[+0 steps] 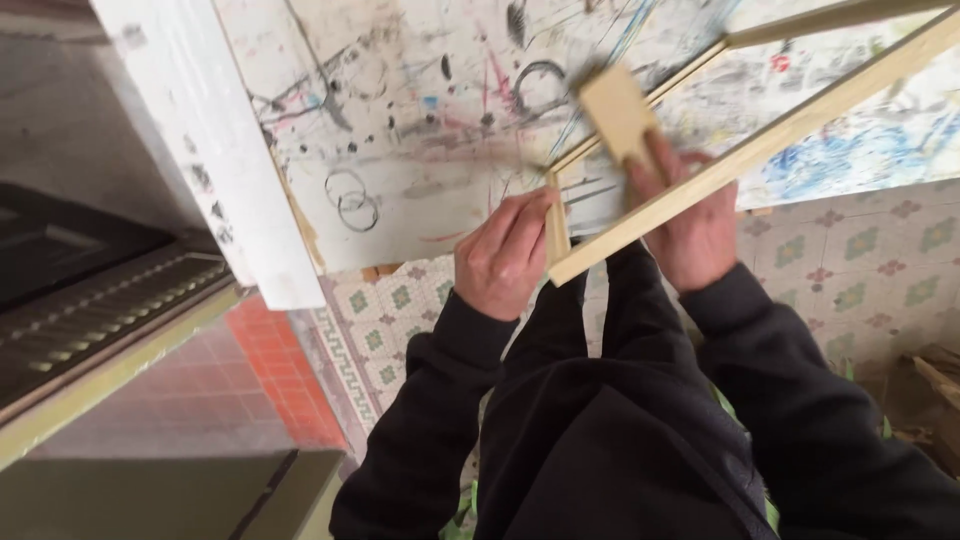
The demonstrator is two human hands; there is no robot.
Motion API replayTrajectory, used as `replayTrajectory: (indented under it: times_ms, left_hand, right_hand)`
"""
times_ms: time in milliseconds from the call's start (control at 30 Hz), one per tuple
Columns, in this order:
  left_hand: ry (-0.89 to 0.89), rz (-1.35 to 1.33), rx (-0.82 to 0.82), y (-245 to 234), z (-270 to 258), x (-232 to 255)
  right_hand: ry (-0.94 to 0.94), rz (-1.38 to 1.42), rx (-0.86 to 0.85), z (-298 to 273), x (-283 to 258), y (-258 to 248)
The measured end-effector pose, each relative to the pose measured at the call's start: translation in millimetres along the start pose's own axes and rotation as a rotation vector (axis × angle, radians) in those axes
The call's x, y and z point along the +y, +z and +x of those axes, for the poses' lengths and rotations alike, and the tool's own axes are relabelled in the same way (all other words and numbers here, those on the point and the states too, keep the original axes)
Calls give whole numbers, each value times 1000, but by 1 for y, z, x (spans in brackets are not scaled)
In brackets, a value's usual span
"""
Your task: The recorder uses a sanding block to smooth the surfaces and edges of small wooden frames on a workbench.
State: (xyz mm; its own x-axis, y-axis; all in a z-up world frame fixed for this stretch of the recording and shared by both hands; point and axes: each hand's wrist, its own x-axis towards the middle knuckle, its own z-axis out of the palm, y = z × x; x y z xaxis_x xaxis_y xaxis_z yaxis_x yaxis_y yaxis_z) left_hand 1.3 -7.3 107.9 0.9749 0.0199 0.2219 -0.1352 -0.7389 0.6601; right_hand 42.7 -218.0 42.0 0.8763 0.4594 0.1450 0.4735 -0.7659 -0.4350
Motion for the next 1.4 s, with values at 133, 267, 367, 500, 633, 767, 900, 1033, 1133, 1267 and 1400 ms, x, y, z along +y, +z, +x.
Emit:
replayTrajectory:
  times_ms: [133, 267, 367, 500, 633, 767, 900, 1033, 1133, 1267, 1400]
  left_hand:
    - [-6, -42, -19, 1, 4, 3]
    - [-12, -8, -12, -2, 2, 3]
    - [-31, -76, -28, -3, 2, 7]
    - [-10, -22, -2, 1, 7, 5]
    - [-28, -23, -3, -4, 3, 3]
    - [-26, -29, 11, 8, 0, 0]
    - [-3, 38, 22, 7, -4, -5]
    - [-34, -39, 13, 1, 1, 9]
    - [-4, -1, 22, 4, 5, 2]
    - [-36, -81, -20, -2, 1, 7]
    - [-6, -54, 17, 5, 7, 4]
  right_hand:
    - [5, 4, -20, -11, -4, 4]
    - [-105, 110, -123, -10, 8, -12]
    - [-25, -14, -9, -6, 5, -3]
    - [-100, -52, -39, -10, 0, 1]
    - [-20, 83, -53, -2, 2, 4]
    - [-77, 42, 3, 1, -9, 8]
    - [-56, 129, -35, 7, -1, 5]
    - [-50, 63, 4, 2, -10, 7]
    - [148, 341, -97, -2, 8, 16]
    - [-13, -5, 55, 18, -7, -4]
    - [-135, 0, 7, -2, 13, 15]
